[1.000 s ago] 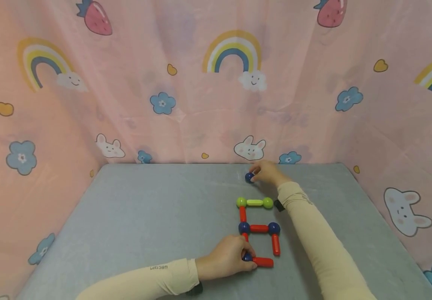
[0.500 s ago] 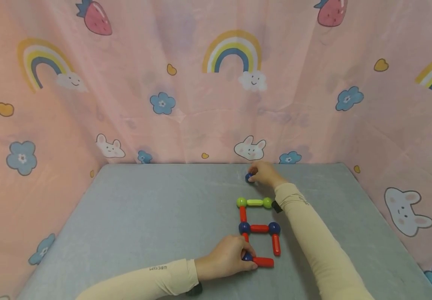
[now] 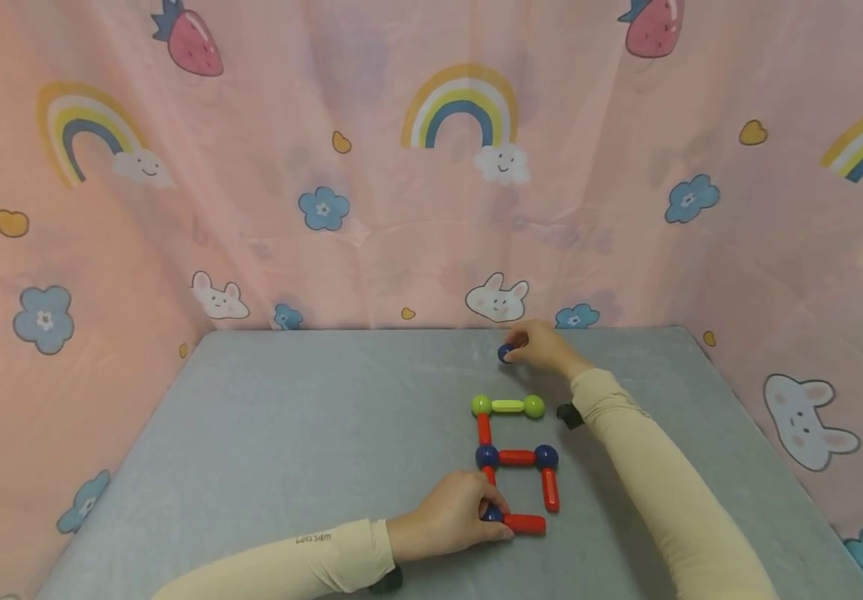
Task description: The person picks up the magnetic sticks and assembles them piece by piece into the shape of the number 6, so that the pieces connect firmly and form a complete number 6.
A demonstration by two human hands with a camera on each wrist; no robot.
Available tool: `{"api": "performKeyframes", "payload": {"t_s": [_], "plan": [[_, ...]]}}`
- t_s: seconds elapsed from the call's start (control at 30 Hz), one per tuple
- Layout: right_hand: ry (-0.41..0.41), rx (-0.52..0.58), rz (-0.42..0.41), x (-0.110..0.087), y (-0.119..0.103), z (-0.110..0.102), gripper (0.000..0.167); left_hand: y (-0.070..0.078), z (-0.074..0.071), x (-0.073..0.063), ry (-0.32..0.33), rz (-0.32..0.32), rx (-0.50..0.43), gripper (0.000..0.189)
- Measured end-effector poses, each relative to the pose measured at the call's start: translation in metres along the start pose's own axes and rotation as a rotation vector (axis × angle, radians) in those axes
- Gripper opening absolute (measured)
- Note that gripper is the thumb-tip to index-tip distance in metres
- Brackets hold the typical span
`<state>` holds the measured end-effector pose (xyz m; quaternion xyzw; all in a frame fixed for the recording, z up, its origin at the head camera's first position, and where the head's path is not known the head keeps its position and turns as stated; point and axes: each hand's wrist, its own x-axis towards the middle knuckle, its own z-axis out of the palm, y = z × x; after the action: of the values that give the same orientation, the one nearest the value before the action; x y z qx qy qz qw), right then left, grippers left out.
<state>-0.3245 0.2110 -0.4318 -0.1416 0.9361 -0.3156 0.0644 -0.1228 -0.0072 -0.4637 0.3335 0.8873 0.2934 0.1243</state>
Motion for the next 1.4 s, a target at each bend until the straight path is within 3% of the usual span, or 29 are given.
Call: {"api": "performKeyframes", "payload": {"t_s": [0.33, 0.67, 1.0, 1.4], "plan": [[0.015, 0.042, -0.045, -0.045, 0.005, -0.017, 0.03, -0.003, 0.001, 0.001, -0.016, -0.015, -0.017, 0.023], [-0.004, 0.065, -0.027, -0.105, 0.021, -0.014, 0.029, -0.004, 0.002, 0.0, -0.013, -0.008, -0.014, 0.024], [-0.026, 0.227, -0.009, -0.162, 0.027, -0.003, 0.034, -0.002, 0.002, 0.002, -0.011, -0.011, -0.016, 0.025], [-0.145, 0.429, 0.01, -0.207, 0.029, 0.016, 0.04, 0.0, 0.0, 0.001, -0.011, -0.002, -0.009, 0.025]]}}
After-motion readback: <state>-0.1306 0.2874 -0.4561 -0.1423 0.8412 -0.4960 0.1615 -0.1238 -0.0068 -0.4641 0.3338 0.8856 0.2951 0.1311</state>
